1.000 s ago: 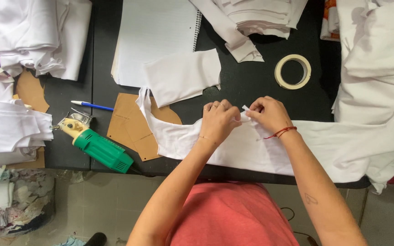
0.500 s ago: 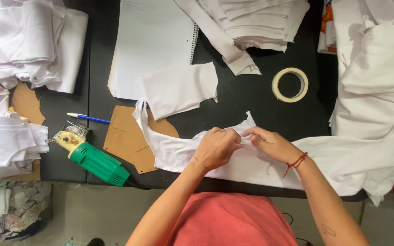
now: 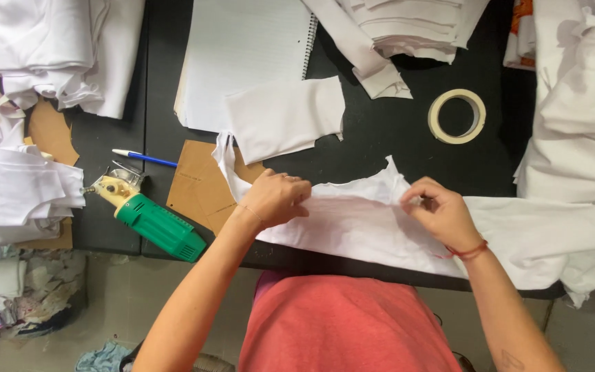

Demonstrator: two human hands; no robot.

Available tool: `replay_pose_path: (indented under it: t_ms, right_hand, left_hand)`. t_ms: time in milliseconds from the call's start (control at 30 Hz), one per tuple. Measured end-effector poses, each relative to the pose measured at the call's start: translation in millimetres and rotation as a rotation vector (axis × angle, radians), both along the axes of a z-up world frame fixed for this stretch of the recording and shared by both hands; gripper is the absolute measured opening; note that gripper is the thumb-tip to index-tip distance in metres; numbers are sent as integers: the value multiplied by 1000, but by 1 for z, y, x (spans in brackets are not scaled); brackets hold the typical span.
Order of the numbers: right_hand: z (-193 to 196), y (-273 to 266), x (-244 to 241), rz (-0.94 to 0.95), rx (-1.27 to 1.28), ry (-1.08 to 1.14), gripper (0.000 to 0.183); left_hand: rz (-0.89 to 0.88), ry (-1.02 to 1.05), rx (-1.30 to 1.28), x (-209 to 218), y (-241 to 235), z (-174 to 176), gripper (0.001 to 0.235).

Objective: Cutting fabric pieces using an electric rotary cutter and cardboard patterns

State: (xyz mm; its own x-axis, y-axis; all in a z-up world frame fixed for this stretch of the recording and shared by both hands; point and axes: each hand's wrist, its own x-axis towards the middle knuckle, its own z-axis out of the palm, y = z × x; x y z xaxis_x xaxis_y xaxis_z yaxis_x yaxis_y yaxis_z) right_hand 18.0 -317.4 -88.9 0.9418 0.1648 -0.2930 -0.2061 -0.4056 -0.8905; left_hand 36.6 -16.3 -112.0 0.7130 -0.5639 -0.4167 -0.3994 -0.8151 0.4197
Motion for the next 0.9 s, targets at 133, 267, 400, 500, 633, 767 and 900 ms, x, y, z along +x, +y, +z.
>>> replay_pose_path:
  t_ms: [133, 267, 400, 500, 633, 767, 900]
  right_hand:
    - [64, -1, -12, 352, -167, 463, 18]
    - [72, -19, -15, 479, -29, 626, 10]
    - [30, 10, 2, -40, -129, 343, 15]
    - [-28, 3, 11, -88, -99, 137, 23]
    - [-24, 16, 7, -130, -243, 106, 20]
    - [-45, 11, 5, -91, -409, -66, 23]
    - [-29, 27, 4, 38, -547, -306, 21]
  left_hand:
    - [-47, -103, -188, -32, 33, 26, 15]
    - [56, 280, -413, -50, 39, 64, 12]
    - [292, 161, -343, -40, 38, 32, 6]
    - [289, 79, -230, -24, 39, 0, 18]
    - [320, -13, -103, -31, 42, -20, 21]
    - [310, -197, -11, -40, 35, -48, 23]
    - [302, -746, 12, -55, -12, -18, 6]
